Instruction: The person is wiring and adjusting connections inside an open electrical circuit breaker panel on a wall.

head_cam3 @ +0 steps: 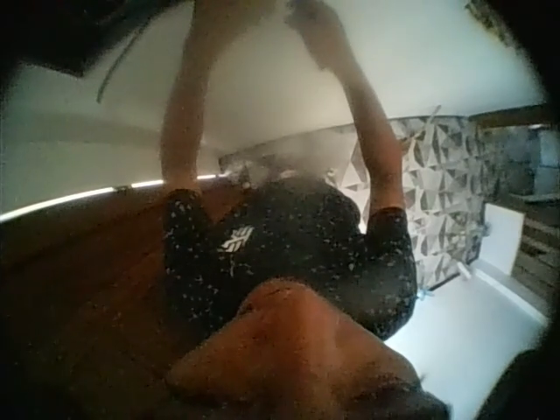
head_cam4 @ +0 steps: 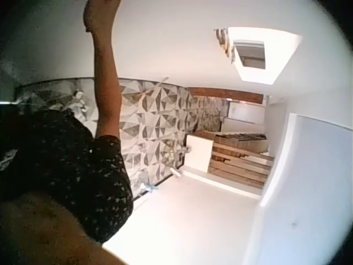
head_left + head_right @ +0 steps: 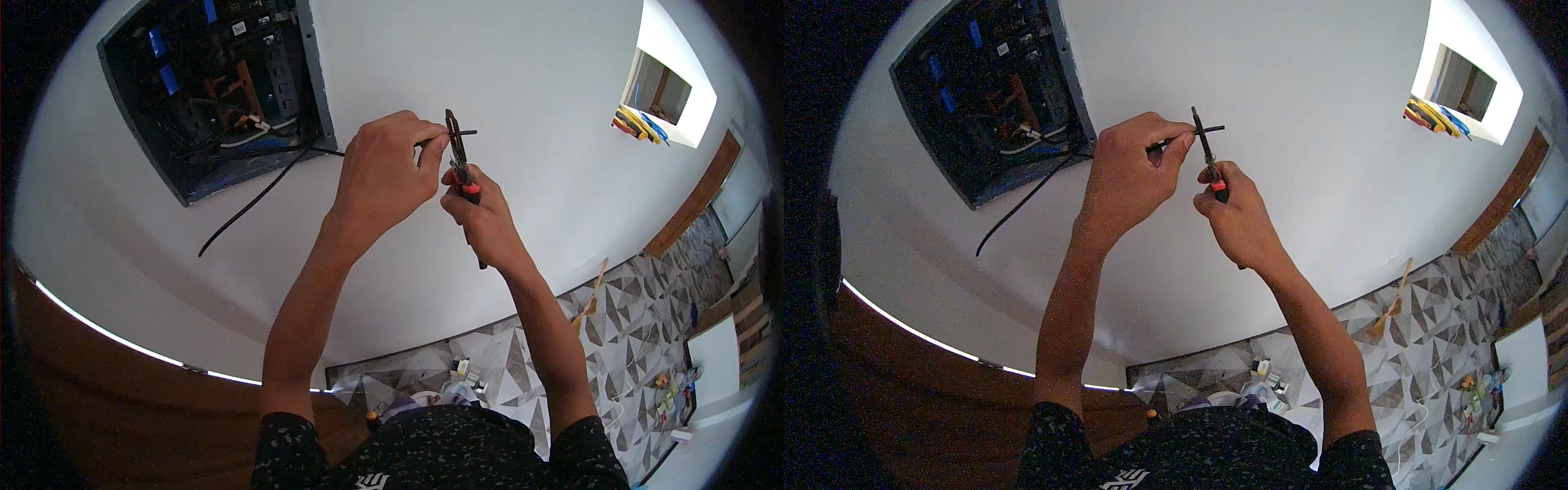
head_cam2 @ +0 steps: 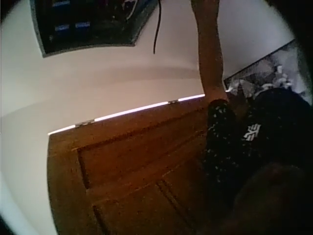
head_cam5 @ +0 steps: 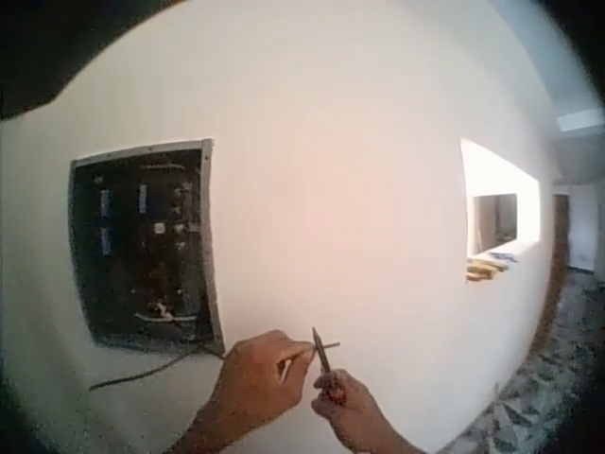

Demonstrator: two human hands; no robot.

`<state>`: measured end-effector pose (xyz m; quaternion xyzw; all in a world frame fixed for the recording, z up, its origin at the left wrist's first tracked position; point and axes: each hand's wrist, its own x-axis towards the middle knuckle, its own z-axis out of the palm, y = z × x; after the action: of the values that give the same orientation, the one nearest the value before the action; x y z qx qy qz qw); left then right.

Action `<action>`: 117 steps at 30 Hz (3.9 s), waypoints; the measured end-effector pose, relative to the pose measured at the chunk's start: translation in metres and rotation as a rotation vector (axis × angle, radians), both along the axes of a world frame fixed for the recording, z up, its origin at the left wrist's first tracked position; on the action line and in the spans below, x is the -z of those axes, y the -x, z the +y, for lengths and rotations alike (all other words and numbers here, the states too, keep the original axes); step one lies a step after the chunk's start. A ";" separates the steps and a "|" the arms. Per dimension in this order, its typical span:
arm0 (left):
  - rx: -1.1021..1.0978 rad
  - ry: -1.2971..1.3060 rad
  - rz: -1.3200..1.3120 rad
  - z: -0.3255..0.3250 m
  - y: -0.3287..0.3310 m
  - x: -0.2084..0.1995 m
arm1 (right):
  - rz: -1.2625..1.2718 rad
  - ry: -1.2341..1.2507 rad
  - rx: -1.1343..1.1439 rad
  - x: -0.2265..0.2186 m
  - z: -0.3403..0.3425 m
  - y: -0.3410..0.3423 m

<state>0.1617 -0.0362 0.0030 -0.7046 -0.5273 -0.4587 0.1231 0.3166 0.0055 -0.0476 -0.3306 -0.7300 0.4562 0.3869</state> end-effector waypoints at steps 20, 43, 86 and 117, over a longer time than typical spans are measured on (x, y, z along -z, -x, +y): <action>-0.018 0.254 0.099 -0.011 -0.001 -0.008 | 0.094 0.041 -0.014 0.002 0.007 0.001; 0.170 0.300 0.126 0.001 0.002 -0.019 | 0.047 -0.180 0.096 0.001 0.014 -0.004; 0.020 0.287 0.108 0.001 -0.006 -0.018 | 0.063 -0.136 0.067 0.003 0.014 -0.003; -0.039 0.100 0.260 0.014 0.009 -0.004 | 0.387 0.026 0.012 0.039 0.007 0.018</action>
<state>0.1531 -0.0217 0.0069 -0.7529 -0.5428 -0.3342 0.1638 0.2991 0.0130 -0.0863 -0.2461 -0.6338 0.5186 0.5185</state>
